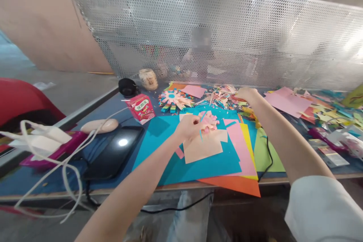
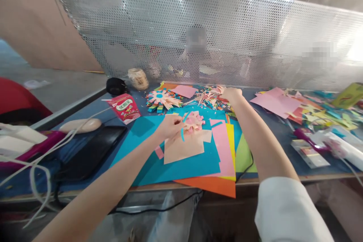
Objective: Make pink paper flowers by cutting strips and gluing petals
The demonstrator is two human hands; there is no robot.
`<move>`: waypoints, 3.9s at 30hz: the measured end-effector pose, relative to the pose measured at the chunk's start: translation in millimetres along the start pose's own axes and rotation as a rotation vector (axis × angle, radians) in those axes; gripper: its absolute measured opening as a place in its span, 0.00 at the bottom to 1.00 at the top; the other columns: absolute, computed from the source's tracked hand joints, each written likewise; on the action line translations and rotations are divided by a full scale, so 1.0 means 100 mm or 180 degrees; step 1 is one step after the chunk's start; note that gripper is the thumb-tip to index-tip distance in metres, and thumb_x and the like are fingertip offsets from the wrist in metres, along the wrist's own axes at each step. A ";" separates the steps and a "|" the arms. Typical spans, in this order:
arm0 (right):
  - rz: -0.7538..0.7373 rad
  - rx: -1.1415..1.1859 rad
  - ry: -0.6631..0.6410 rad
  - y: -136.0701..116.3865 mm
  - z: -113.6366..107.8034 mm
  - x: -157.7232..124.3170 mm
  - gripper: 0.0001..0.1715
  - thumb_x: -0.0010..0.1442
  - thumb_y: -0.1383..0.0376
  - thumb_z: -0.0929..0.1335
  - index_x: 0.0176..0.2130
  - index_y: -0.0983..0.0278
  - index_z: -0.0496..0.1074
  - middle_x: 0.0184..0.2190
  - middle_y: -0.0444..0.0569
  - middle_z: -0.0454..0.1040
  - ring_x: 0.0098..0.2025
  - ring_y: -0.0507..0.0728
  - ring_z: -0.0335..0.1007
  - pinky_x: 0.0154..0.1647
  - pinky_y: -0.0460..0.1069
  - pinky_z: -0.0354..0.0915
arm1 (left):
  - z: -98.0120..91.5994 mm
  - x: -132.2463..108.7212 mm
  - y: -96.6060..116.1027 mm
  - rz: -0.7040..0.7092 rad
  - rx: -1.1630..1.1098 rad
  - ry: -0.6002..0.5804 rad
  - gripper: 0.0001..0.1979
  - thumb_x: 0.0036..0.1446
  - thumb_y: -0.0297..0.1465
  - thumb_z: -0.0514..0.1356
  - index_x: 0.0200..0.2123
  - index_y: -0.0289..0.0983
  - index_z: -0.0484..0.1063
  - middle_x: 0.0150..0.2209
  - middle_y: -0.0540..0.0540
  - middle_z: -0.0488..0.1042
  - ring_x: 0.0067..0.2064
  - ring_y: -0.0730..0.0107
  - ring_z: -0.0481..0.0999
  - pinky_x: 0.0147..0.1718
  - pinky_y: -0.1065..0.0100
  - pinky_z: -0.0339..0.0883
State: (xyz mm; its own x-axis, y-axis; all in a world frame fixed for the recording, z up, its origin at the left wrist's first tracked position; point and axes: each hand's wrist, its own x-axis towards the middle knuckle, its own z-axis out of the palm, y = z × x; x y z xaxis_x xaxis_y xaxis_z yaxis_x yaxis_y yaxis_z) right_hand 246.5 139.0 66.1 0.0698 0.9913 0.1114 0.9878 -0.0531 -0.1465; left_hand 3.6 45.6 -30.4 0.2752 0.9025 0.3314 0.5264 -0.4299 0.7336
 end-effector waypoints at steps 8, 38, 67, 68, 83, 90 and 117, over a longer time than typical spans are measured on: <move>-0.0047 -0.0884 0.0340 -0.03 0.06 -0.31 0.32 0.54 0.50 0.63 0.48 0.73 0.67 0.45 0.66 0.71 0.47 0.70 0.67 0.43 0.59 0.61 | 0.00 -0.04 0.06 0.0348 -0.0566 -0.1063 0.17 0.43 0.32 0.53 0.11 0.37 0.47 0.14 0.53 0.46 0.19 0.77 0.48 0.19 0.71 0.39; -0.0277 0.0775 0.0603 -0.25 0.66 -1.24 0.20 0.56 0.50 0.61 0.38 0.63 0.65 0.35 0.52 0.75 0.35 0.59 0.71 0.29 0.47 0.58 | 0.46 -0.17 0.38 -0.0388 -0.2294 -0.1008 0.24 0.44 0.38 0.66 0.43 0.31 0.71 0.35 0.39 0.78 0.31 0.68 0.77 0.20 0.74 0.63; 0.0317 0.0407 0.1421 0.19 0.59 -0.96 0.26 0.55 0.51 0.61 0.45 0.68 0.62 0.43 0.58 0.72 0.40 0.64 0.71 0.34 0.54 0.64 | 0.79 -1.20 1.07 0.3010 0.0461 -0.3672 0.08 0.58 0.35 0.54 0.33 0.48 0.74 0.33 0.56 0.79 0.37 0.69 0.77 0.32 0.69 0.70; 0.0300 0.0402 0.1406 0.20 0.59 -0.97 0.26 0.55 0.52 0.61 0.45 0.68 0.62 0.43 0.58 0.72 0.40 0.64 0.71 0.35 0.54 0.65 | 0.82 -1.24 1.12 0.3051 0.0670 -0.3484 0.08 0.58 0.36 0.54 0.36 0.48 0.74 0.35 0.55 0.78 0.39 0.69 0.77 0.36 0.69 0.70; -0.0818 0.0191 0.0448 -0.05 0.66 -1.11 0.29 0.56 0.48 0.60 0.46 0.67 0.63 0.43 0.57 0.74 0.42 0.63 0.72 0.36 0.53 0.67 | 0.46 -0.90 0.38 0.1331 0.1926 -0.0412 0.27 0.59 0.39 0.53 0.59 0.34 0.57 0.42 0.40 0.76 0.46 0.60 0.74 0.43 0.60 0.67; -0.1120 0.0044 -0.0101 -0.20 0.83 -1.20 0.30 0.57 0.47 0.58 0.47 0.67 0.63 0.44 0.58 0.74 0.44 0.63 0.72 0.39 0.54 0.67 | 0.47 -0.93 0.41 0.1372 0.2134 -0.0510 0.24 0.61 0.38 0.50 0.59 0.34 0.59 0.44 0.39 0.76 0.47 0.59 0.74 0.42 0.60 0.66; -0.1191 -0.0226 -0.0184 -0.22 0.92 -1.17 0.33 0.58 0.47 0.57 0.50 0.70 0.59 0.43 0.64 0.73 0.42 0.66 0.73 0.36 0.55 0.66 | 0.46 -1.37 0.87 0.1962 0.0838 -0.2152 0.44 0.52 0.56 0.48 0.64 0.34 0.47 0.59 0.35 0.62 0.62 0.53 0.58 0.62 0.53 0.47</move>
State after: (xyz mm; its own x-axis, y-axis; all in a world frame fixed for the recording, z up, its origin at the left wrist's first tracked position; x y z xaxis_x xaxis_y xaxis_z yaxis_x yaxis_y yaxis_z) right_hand 203.5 35.0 -33.6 -0.3033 0.9488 0.0882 0.9508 0.3074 -0.0375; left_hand 49.2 -117.1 -39.2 0.9285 0.3433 0.1414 0.2749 -0.8916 0.3598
